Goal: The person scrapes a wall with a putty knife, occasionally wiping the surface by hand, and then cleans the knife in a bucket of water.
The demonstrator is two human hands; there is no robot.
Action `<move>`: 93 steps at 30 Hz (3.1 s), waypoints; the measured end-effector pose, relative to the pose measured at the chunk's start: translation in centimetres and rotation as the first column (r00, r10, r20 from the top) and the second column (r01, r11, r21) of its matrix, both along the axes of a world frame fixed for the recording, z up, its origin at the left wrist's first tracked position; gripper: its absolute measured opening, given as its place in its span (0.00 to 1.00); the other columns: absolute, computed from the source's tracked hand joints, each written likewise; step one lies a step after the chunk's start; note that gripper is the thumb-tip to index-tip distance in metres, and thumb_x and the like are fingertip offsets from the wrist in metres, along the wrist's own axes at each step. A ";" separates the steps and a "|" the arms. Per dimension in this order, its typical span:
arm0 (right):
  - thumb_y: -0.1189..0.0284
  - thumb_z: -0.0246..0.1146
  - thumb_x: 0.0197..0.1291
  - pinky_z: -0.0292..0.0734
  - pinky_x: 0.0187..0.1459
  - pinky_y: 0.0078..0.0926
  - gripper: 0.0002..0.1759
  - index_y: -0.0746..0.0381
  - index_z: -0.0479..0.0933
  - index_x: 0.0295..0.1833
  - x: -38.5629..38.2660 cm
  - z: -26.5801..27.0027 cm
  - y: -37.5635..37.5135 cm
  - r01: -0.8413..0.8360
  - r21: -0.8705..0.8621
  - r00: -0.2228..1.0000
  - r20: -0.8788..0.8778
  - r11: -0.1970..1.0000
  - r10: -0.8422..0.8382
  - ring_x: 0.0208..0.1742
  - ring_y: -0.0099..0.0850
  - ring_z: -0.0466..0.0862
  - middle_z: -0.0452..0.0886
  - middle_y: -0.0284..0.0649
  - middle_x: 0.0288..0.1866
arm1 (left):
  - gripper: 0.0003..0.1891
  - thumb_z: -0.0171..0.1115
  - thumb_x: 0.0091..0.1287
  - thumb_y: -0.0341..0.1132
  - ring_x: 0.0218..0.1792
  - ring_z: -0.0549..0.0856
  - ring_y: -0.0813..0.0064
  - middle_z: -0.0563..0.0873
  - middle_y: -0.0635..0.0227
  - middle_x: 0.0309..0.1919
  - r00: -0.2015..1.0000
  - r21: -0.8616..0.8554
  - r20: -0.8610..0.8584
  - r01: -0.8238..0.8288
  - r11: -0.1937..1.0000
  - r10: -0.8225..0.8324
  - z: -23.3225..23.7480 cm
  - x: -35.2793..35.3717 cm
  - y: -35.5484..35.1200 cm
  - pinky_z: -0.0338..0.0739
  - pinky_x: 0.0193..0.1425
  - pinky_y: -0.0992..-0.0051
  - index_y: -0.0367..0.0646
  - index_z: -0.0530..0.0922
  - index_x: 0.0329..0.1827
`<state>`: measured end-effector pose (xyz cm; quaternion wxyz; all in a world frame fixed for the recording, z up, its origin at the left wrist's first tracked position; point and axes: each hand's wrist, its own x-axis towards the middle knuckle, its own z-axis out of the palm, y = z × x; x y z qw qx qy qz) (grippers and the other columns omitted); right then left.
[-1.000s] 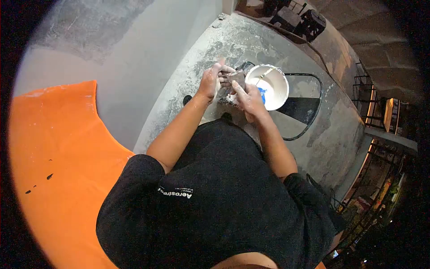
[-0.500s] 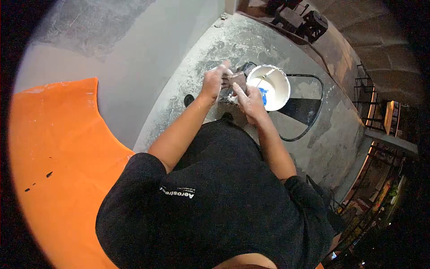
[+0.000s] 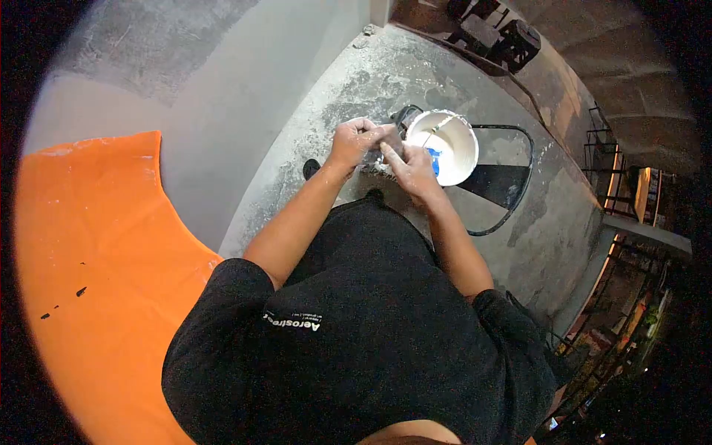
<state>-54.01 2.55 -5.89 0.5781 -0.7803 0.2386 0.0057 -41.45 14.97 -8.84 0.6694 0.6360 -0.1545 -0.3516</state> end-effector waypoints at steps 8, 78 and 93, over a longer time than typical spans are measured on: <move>0.53 0.55 0.73 0.77 0.43 0.37 0.25 0.68 0.79 0.47 0.7 -0.7 -0.6 0.090 0.085 0.995 -0.050 0.992 -0.086 0.36 0.42 0.84 0.84 0.50 0.34 | 0.32 0.53 0.73 0.63 0.42 0.85 0.72 0.85 0.59 0.43 0.955 0.019 -0.252 -0.154 0.988 0.153 2.8 -0.1 -1.0 0.79 0.48 0.72 0.36 0.79 0.51; 0.57 0.59 0.72 0.71 0.31 0.30 0.22 0.66 0.80 0.34 1.3 0.0 0.5 0.028 -0.078 0.984 0.179 0.997 -0.014 0.26 0.24 0.75 0.76 0.35 0.21 | 0.19 0.62 0.72 0.48 0.18 0.76 0.82 0.79 0.73 0.19 0.994 0.186 0.090 -0.074 0.980 0.058 1.3 0.6 -1.6 0.71 0.26 0.80 0.42 0.79 0.28; 0.56 0.59 0.70 0.77 0.41 0.39 0.21 0.65 0.83 0.42 0.0 0.3 0.4 -0.050 -0.089 0.999 -0.024 0.995 0.048 0.36 0.43 0.86 0.84 0.53 0.33 | 0.18 0.58 0.73 0.44 0.25 0.77 0.82 0.82 0.73 0.27 0.990 0.310 0.134 0.007 0.951 -0.051 0.3 0.3 -0.9 0.72 0.30 0.76 0.43 0.80 0.28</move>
